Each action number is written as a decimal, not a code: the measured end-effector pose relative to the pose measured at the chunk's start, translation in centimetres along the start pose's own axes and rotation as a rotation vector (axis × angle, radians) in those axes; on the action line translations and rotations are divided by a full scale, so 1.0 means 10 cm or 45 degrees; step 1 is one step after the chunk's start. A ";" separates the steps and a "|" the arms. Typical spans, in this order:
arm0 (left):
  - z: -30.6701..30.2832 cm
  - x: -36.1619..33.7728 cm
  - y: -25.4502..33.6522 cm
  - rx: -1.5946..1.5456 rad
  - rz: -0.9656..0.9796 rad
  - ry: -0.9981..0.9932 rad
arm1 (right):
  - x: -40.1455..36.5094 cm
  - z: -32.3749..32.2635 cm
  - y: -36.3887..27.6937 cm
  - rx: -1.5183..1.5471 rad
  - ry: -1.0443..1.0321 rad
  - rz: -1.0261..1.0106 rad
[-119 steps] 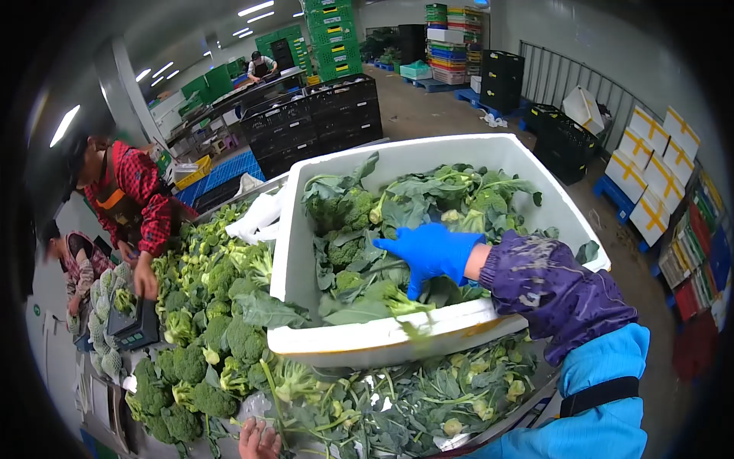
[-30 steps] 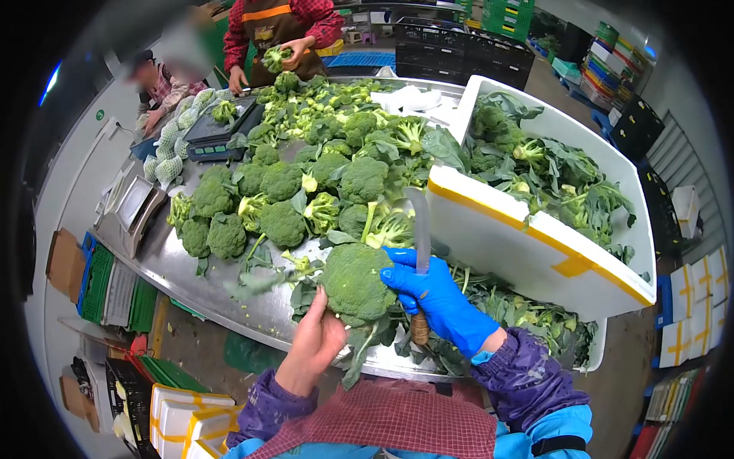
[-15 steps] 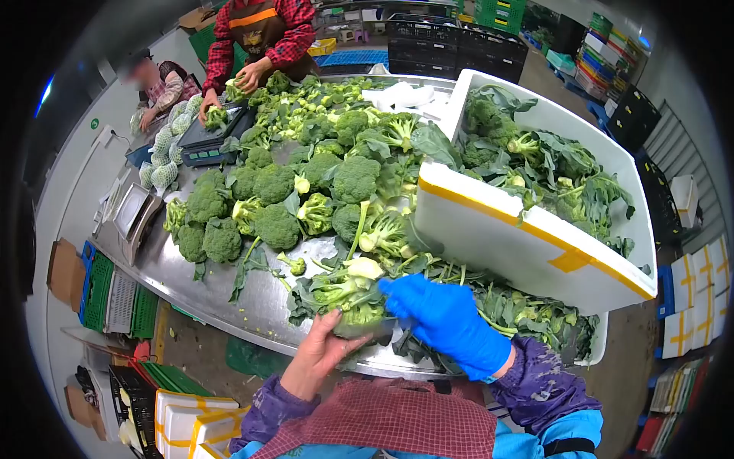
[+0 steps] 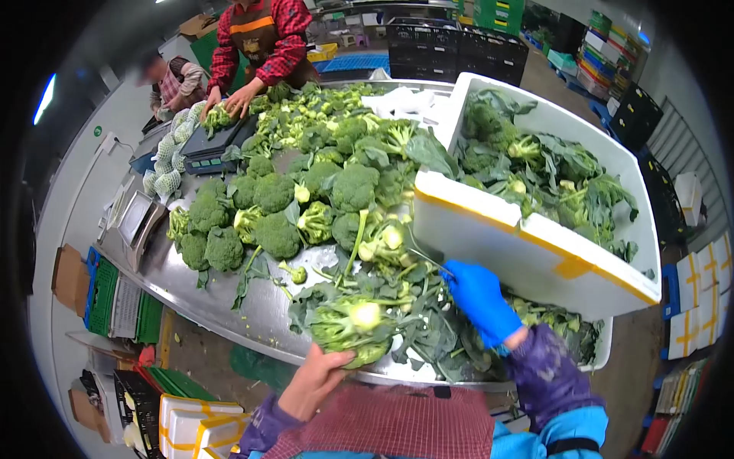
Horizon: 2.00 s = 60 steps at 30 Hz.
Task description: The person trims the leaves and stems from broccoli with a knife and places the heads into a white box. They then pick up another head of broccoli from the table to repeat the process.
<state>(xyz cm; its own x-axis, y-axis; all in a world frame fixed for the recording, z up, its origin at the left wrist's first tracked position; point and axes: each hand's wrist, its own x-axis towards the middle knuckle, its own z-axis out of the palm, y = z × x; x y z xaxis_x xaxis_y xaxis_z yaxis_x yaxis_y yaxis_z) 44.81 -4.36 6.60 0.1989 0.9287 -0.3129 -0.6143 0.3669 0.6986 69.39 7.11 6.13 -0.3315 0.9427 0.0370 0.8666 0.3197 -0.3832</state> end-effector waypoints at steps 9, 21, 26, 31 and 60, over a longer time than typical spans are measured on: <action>0.13 0.04 0.14 -0.158 -0.196 0.112 | -0.23 -0.10 -0.81 0.311 0.046 -0.373; -0.18 0.06 0.29 0.499 0.045 -0.121 | -0.44 -0.73 -0.56 0.772 -1.101 -0.495; -0.14 0.09 0.41 0.402 -0.036 0.151 | -0.33 -0.68 -0.51 -0.067 -0.221 -0.536; -0.10 0.11 0.40 0.710 0.051 0.123 | -0.25 -0.52 -0.72 -0.711 -0.093 -0.673; -0.12 0.09 0.34 1.392 0.282 0.244 | -0.15 -0.51 -0.45 -0.426 -0.074 -0.564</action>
<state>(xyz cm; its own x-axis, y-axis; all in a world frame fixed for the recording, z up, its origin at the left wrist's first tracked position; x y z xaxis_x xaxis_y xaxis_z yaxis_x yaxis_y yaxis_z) 41.97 -2.38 7.92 -0.0091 0.9901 -0.1401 0.3948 0.1323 0.9092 67.88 4.72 12.56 -0.7027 0.7077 0.0734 0.7078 0.7058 -0.0280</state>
